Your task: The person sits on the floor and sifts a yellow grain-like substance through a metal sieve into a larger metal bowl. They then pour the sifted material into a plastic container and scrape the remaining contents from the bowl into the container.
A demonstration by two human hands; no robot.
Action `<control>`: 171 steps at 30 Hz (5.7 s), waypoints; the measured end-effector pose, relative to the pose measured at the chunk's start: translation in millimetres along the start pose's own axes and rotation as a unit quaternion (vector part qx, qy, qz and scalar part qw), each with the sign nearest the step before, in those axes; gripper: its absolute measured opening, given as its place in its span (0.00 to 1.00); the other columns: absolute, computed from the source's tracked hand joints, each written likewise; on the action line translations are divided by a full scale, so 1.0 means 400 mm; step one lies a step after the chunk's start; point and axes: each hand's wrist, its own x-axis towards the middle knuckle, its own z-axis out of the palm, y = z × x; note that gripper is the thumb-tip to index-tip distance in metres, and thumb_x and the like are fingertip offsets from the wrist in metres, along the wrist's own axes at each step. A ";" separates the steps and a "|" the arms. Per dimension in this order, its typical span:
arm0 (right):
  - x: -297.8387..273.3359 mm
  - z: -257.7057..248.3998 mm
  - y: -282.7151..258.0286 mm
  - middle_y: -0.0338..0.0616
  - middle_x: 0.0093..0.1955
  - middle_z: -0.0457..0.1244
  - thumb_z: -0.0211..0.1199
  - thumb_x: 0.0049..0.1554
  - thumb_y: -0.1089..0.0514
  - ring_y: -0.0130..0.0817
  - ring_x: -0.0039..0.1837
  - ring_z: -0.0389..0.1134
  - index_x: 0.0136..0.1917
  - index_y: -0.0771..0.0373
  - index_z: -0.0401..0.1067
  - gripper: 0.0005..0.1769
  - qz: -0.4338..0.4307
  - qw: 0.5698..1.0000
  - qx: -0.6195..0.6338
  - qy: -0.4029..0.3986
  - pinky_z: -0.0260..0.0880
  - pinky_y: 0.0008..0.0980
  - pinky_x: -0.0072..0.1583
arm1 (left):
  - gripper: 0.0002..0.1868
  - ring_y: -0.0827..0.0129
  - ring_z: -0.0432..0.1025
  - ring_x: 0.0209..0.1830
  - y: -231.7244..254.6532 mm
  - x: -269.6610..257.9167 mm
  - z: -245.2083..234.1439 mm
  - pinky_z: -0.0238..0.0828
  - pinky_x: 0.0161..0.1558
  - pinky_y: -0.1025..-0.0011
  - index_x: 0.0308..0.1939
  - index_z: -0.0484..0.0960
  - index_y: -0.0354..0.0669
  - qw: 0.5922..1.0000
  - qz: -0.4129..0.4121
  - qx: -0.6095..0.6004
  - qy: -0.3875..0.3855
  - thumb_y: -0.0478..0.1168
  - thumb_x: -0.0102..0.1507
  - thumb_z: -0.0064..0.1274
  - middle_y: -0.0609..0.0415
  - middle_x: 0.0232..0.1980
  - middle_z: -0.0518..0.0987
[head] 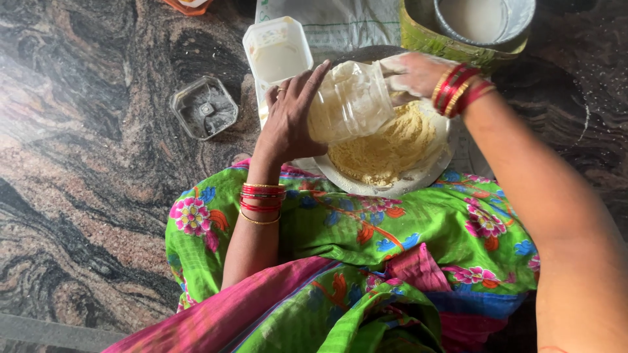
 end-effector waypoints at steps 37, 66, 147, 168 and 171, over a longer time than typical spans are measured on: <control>-0.041 0.414 -0.176 0.55 0.53 0.69 0.60 0.58 0.35 0.48 0.58 0.70 0.58 0.59 0.74 0.28 0.186 0.964 -0.079 -0.171 0.66 0.47 0.66 | 0.78 0.47 0.61 0.74 -0.026 0.010 0.029 0.50 0.70 0.42 0.80 0.47 0.59 1.000 -0.008 -0.012 0.002 0.48 0.30 0.78 0.46 0.74 0.66; -0.105 0.510 0.004 0.53 0.61 0.70 0.70 0.50 0.41 0.47 0.60 0.72 0.65 0.63 0.70 0.36 0.375 0.866 0.306 -0.124 0.74 0.42 0.63 | 0.78 0.47 0.59 0.76 -0.013 0.002 0.028 0.51 0.70 0.42 0.80 0.49 0.58 1.000 -0.002 -0.013 -0.011 0.45 0.29 0.76 0.46 0.75 0.65; -0.080 0.508 -0.090 0.67 0.73 0.54 0.63 0.55 0.28 0.64 0.74 0.54 0.74 0.63 0.61 0.48 0.199 0.975 -0.036 -0.094 0.53 0.50 0.73 | 0.80 0.43 0.58 0.75 -0.010 0.004 0.025 0.48 0.69 0.40 0.80 0.46 0.58 1.000 -0.011 -0.010 -0.008 0.49 0.29 0.80 0.43 0.73 0.66; -0.140 0.125 0.055 0.48 0.65 0.68 0.57 0.61 0.57 0.33 0.57 0.74 0.66 0.62 0.64 0.20 0.424 0.685 0.572 0.154 0.72 0.36 0.59 | 0.80 0.42 0.59 0.73 -0.002 0.009 0.022 0.48 0.72 0.42 0.80 0.45 0.58 0.999 -0.031 -0.006 -0.038 0.45 0.29 0.77 0.43 0.70 0.68; -0.080 0.081 0.045 0.54 0.63 0.65 0.63 0.61 0.57 0.38 0.57 0.69 0.67 0.66 0.71 0.22 0.264 0.909 0.320 0.033 0.71 0.36 0.60 | 0.81 0.42 0.59 0.73 0.000 0.010 0.019 0.47 0.71 0.41 0.79 0.45 0.57 0.999 -0.025 -0.003 -0.031 0.45 0.26 0.78 0.42 0.71 0.67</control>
